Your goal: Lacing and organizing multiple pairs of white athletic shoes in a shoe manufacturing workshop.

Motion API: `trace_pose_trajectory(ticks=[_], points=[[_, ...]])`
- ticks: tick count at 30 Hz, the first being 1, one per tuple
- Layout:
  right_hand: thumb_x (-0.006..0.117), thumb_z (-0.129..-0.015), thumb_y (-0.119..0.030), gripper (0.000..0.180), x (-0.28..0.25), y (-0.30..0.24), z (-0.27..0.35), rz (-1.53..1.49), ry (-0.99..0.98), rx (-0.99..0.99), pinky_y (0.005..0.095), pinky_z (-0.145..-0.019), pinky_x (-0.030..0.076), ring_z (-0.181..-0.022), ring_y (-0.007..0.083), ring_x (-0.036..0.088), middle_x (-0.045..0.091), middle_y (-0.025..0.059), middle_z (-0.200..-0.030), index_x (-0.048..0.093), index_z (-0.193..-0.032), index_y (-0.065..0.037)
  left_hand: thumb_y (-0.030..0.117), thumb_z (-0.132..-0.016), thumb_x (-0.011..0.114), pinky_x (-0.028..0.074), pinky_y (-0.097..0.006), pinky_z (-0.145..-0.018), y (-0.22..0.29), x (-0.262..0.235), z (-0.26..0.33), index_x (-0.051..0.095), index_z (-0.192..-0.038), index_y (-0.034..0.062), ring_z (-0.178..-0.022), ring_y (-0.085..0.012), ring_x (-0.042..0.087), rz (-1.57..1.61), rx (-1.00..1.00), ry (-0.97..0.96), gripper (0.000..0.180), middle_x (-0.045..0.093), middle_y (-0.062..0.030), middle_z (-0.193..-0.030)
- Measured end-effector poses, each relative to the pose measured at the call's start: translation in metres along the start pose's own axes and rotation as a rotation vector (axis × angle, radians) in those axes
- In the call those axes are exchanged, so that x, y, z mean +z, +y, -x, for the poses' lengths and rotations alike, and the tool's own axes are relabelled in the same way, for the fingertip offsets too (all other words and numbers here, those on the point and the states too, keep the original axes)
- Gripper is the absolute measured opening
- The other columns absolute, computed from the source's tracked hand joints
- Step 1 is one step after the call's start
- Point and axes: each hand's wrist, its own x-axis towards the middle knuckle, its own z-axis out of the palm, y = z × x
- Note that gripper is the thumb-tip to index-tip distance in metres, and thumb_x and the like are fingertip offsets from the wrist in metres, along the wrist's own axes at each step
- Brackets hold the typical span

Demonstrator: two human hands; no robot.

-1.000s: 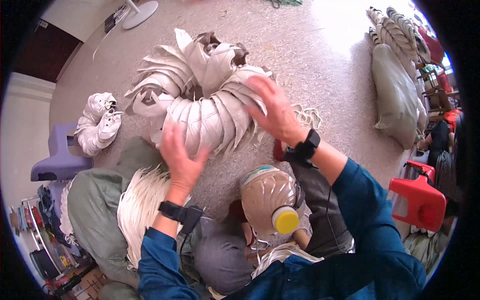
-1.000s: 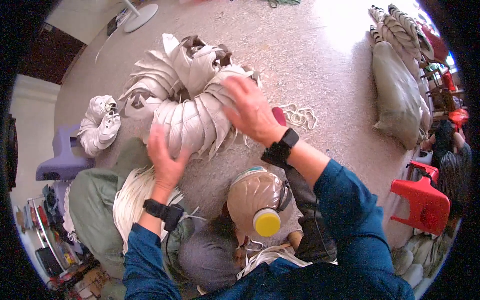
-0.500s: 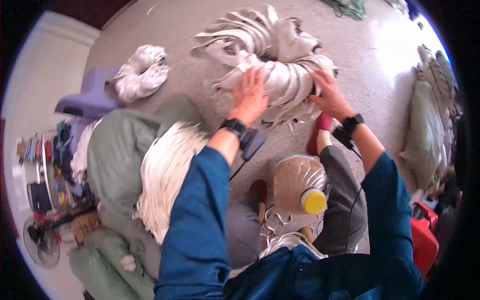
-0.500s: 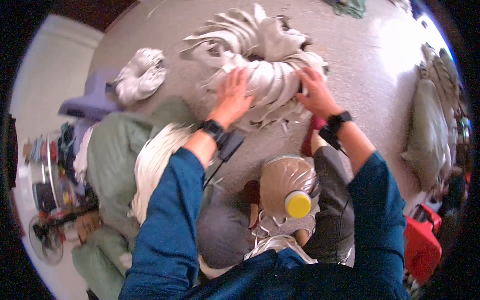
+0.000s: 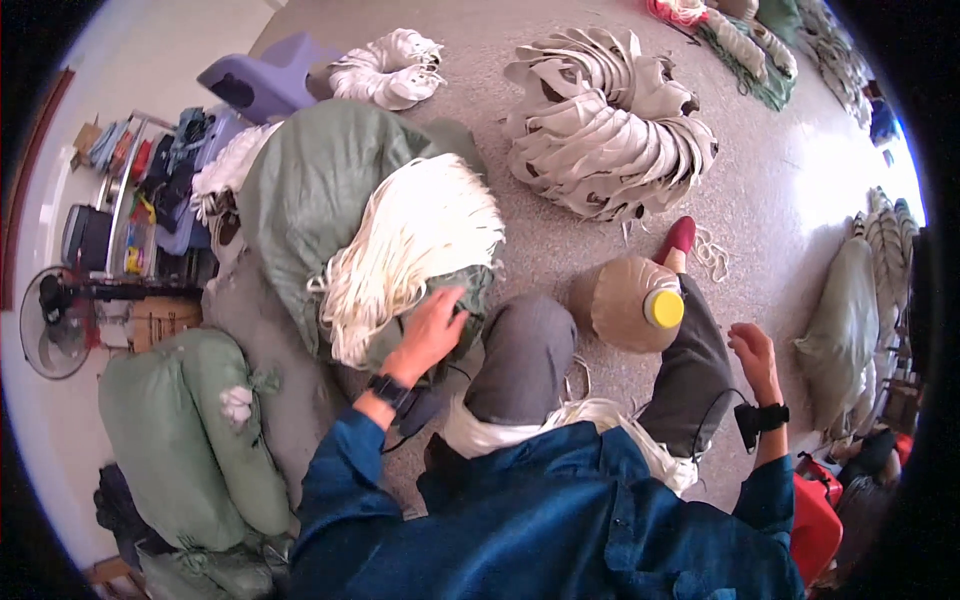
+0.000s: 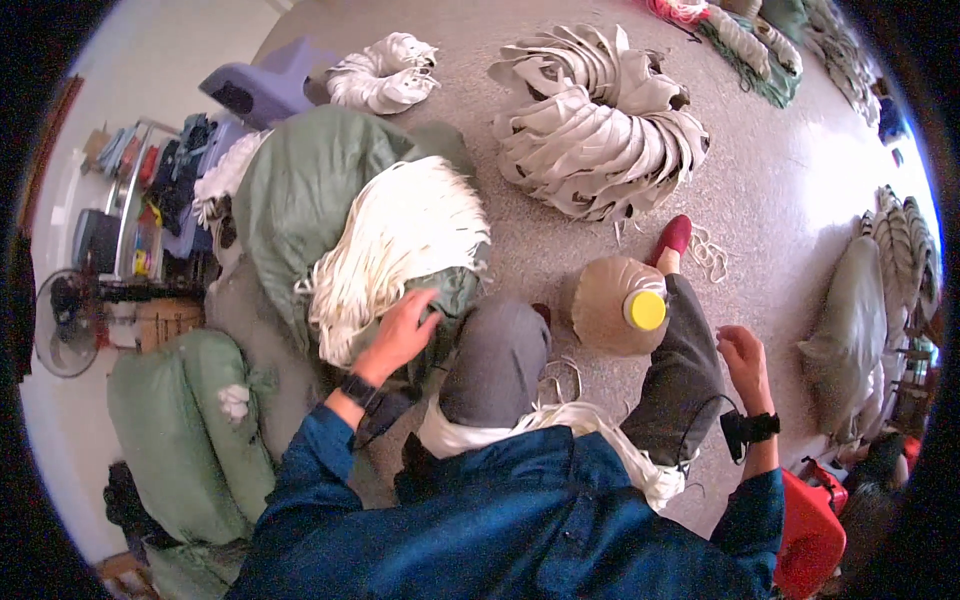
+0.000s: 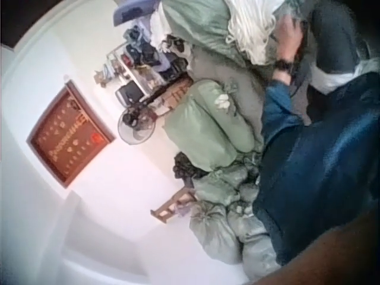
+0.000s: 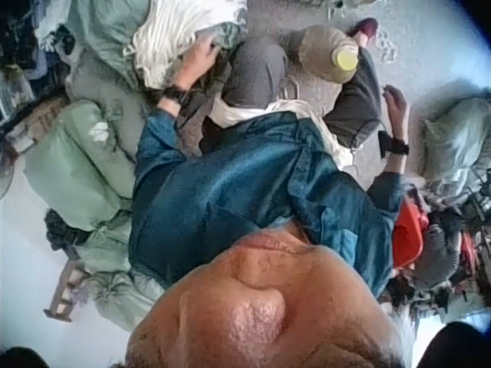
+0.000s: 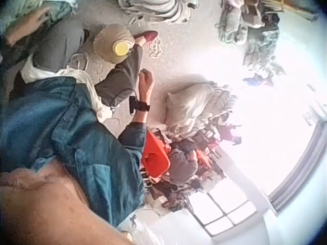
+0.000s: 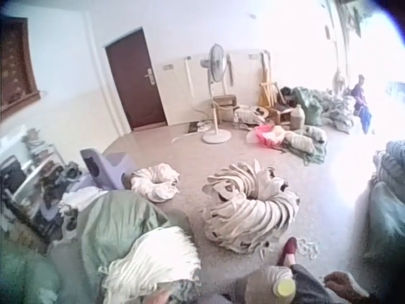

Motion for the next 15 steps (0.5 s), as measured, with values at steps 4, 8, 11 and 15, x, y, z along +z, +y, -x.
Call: trace_pose_trajectory(ticks=[4,8,11,15], points=[[0.059,-0.09,-0.006,0.021,0.014,-0.011,0.046,-0.063,0.008,0.001,0.0264,-0.084,0.049,-0.092,0.0123,0.06,0.066,0.0057,-0.099,0.062,-0.108,0.003,0.006,-0.079,0.067,0.048,-0.046,-0.087,-0.05,-0.01,0.107,0.059,-0.112,0.0007,-0.101,-0.0405,0.058,-0.122,-0.107,0.115,0.034,0.061,-0.02,-0.108],[0.059,-0.09,-0.006,0.019,0.036,-0.031,0.079,0.03,-0.059,-0.091,0.0261,-0.084,0.047,-0.091,0.0113,0.059,0.065,0.0032,-0.097,0.063,-0.107,0.001,0.005,-0.079,0.066,0.045,-0.045,-0.092,-0.089,-0.034,0.112,0.055,-0.114,-0.0018,-0.105,-0.0408,0.056,-0.161,-0.144,0.432,0.037,0.059,-0.0219,-0.11],[0.059,-0.091,-0.007,0.017,0.057,-0.066,0.103,0.071,-0.054,-0.12,0.026,-0.084,0.046,-0.091,0.0106,0.058,0.064,0.0019,-0.095,0.064,-0.105,0.001,0.011,-0.077,0.071,0.042,-0.045,-0.098,-0.124,-0.054,0.085,0.045,-0.126,-0.0035,-0.113,-0.0417,0.051,-0.321,-0.075,0.51,0.057,0.054,-0.0232,-0.12],[0.059,-0.092,-0.008,0.018,0.06,-0.07,0.136,0.046,-0.01,-0.129,0.0259,-0.085,0.047,-0.091,0.0105,0.059,0.066,0.0033,-0.094,0.063,-0.107,0.002,0.023,-0.07,0.079,0.039,-0.047,-0.102,-0.137,-0.056,0.045,0.038,-0.133,-0.0026,-0.119,-0.0412,0.049,-0.456,-0.134,0.493,0.08,0.05,-0.0233,-0.129]])
